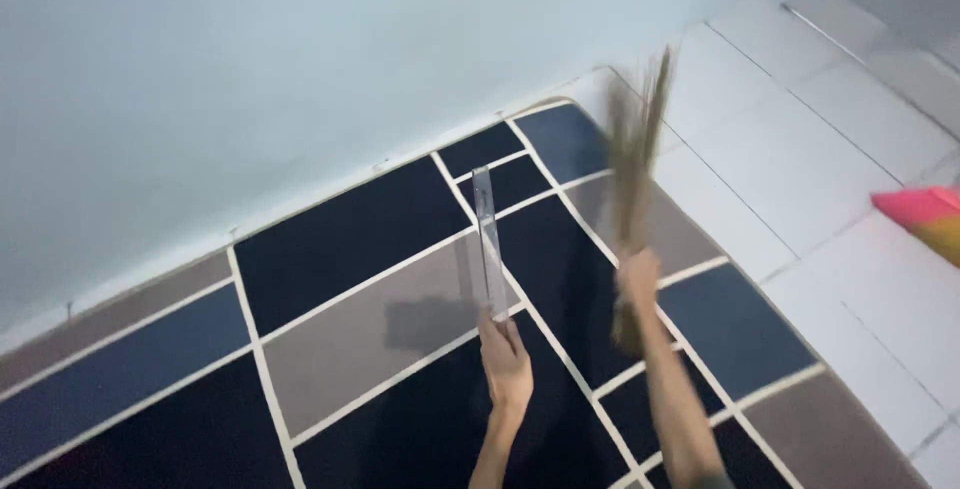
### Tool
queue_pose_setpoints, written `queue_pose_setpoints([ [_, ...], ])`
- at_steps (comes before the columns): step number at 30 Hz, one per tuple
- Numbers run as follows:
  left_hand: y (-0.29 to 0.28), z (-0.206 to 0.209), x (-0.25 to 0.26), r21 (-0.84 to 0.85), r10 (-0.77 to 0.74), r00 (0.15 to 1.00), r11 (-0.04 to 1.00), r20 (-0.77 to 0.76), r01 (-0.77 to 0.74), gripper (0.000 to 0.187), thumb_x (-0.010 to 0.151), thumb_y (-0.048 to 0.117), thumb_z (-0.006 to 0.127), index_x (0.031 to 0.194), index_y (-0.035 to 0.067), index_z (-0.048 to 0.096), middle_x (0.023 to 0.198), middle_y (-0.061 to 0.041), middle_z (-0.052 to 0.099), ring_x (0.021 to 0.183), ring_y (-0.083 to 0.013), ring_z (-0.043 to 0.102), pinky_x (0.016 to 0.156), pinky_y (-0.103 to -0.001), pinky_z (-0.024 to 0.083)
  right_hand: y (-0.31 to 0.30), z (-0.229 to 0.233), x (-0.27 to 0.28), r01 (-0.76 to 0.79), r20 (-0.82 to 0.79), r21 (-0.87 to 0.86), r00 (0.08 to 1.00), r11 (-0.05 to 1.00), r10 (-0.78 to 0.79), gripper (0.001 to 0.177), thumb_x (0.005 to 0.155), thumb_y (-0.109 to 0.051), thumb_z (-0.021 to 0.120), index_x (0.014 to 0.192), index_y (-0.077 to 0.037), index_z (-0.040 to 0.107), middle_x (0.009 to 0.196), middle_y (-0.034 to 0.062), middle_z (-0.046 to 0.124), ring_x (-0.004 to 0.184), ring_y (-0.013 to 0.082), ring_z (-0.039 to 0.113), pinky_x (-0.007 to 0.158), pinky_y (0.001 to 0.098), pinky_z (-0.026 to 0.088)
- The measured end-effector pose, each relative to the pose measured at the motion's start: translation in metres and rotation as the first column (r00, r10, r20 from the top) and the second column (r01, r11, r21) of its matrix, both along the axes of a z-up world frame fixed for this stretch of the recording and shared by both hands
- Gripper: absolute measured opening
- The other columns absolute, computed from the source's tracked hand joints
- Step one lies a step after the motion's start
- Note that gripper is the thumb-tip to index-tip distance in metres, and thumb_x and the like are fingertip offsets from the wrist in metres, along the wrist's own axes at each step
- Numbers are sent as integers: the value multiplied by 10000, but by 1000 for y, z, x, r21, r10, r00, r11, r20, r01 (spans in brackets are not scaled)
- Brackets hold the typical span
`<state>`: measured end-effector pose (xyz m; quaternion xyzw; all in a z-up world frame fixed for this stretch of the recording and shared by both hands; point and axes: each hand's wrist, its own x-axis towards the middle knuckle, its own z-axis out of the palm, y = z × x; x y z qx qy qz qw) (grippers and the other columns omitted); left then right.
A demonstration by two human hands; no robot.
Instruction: Beating a rug with a broom to remove dust and then sweeping the surrounding floor.
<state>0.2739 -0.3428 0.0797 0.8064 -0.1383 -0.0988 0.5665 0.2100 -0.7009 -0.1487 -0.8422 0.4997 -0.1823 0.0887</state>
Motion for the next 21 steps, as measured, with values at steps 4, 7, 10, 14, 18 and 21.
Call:
queue_pose_setpoints([
  [4,-14,2,-7,6,-69,992,998,-104,70,520,1039,250,437,1435,-79,368,1146,-280,668,1029,-378,710,878,-464,558,173,-32,-44,-411,-363,9,848,912,386,274,919,-238,557,1063,-35,670,949,165,729,788,282,728,717,427,599],
  [7,-21,-9,-17,3,-93,996,996,-12,93,524,1051,267,445,1446,-69,376,1194,-282,658,1069,-403,687,912,-486,534,212,-2,-88,-375,-451,353,734,857,507,256,1019,-206,529,1166,-50,670,959,122,735,817,251,731,714,399,601],
  [10,-21,-19,-28,-30,-109,994,994,-34,108,537,1058,285,437,1464,-56,348,1226,-262,634,1089,-388,692,935,-476,538,195,35,-116,-169,-461,377,818,911,343,344,1037,-285,499,1212,-26,642,1006,148,722,850,265,727,726,415,602],
  [14,-23,-33,-43,14,-140,988,990,59,139,522,1093,281,438,1469,-73,359,1340,-285,546,1214,-415,588,991,-481,476,129,67,-177,141,-474,393,878,909,69,472,1060,-392,463,1274,5,604,1070,182,703,893,284,721,741,437,604],
  [18,-19,-4,-47,-33,-139,989,990,-50,138,545,1046,312,447,1457,-41,390,1300,-233,580,1153,-345,646,955,-435,516,73,67,-204,361,-459,415,876,835,-150,572,1078,-473,439,1320,27,575,1117,207,688,925,299,716,753,454,604],
  [21,-27,-13,-62,4,-111,933,993,-343,119,614,1025,311,408,1531,-8,268,1197,-215,621,1089,-330,667,942,-430,526,90,51,-229,425,-247,551,905,719,-346,592,1108,-465,433,1332,60,589,1038,246,746,893,357,750,743,488,626],
])
